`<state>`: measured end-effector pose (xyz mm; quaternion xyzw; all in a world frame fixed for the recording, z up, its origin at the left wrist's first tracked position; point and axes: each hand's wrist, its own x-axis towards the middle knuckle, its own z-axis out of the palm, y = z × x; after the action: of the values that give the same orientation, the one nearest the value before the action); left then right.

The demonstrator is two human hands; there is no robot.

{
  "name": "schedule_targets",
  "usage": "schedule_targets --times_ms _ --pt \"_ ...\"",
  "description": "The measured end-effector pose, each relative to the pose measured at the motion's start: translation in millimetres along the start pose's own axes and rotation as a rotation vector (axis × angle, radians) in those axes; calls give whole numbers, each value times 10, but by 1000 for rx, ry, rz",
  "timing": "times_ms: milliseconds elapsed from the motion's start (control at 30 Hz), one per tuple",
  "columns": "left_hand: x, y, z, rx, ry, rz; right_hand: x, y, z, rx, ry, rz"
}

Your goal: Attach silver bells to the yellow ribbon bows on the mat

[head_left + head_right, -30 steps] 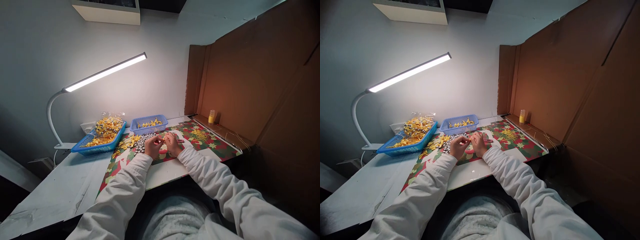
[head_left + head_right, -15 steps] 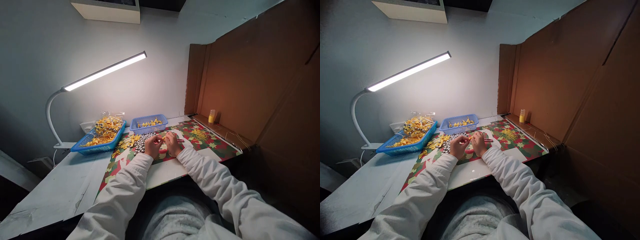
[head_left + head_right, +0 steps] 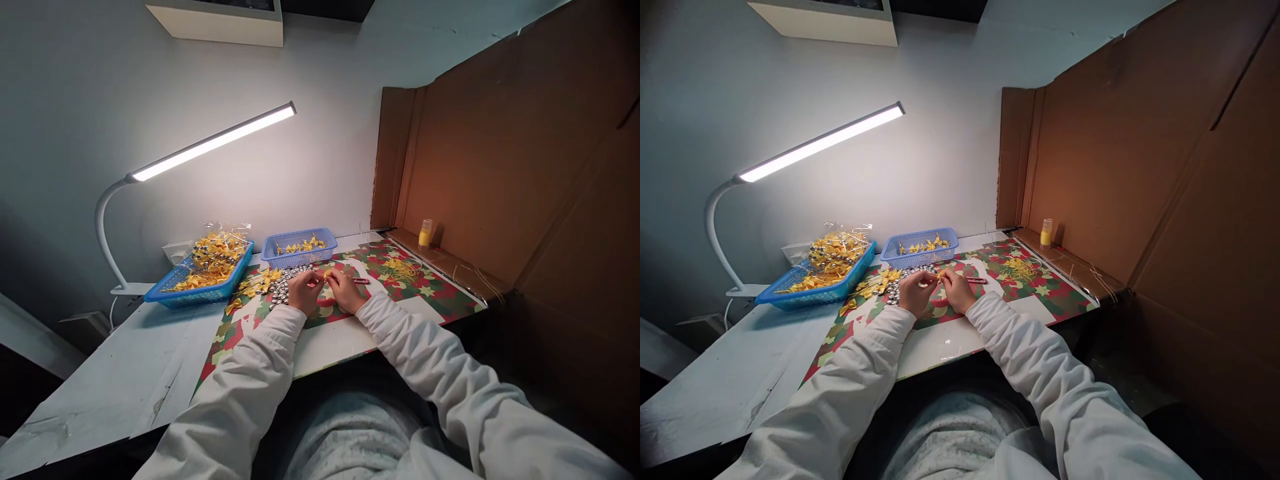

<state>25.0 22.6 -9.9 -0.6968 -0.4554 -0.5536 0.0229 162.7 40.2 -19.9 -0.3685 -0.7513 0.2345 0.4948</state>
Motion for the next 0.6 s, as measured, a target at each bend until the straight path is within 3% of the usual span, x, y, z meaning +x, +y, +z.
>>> schedule_targets --times_ms 333,600 --pt "10 -1 -15 20 -40 58 5 18 29 143 8 22" --pt "35 4 -60 66 40 60 4 -65 4 237 -95 215"
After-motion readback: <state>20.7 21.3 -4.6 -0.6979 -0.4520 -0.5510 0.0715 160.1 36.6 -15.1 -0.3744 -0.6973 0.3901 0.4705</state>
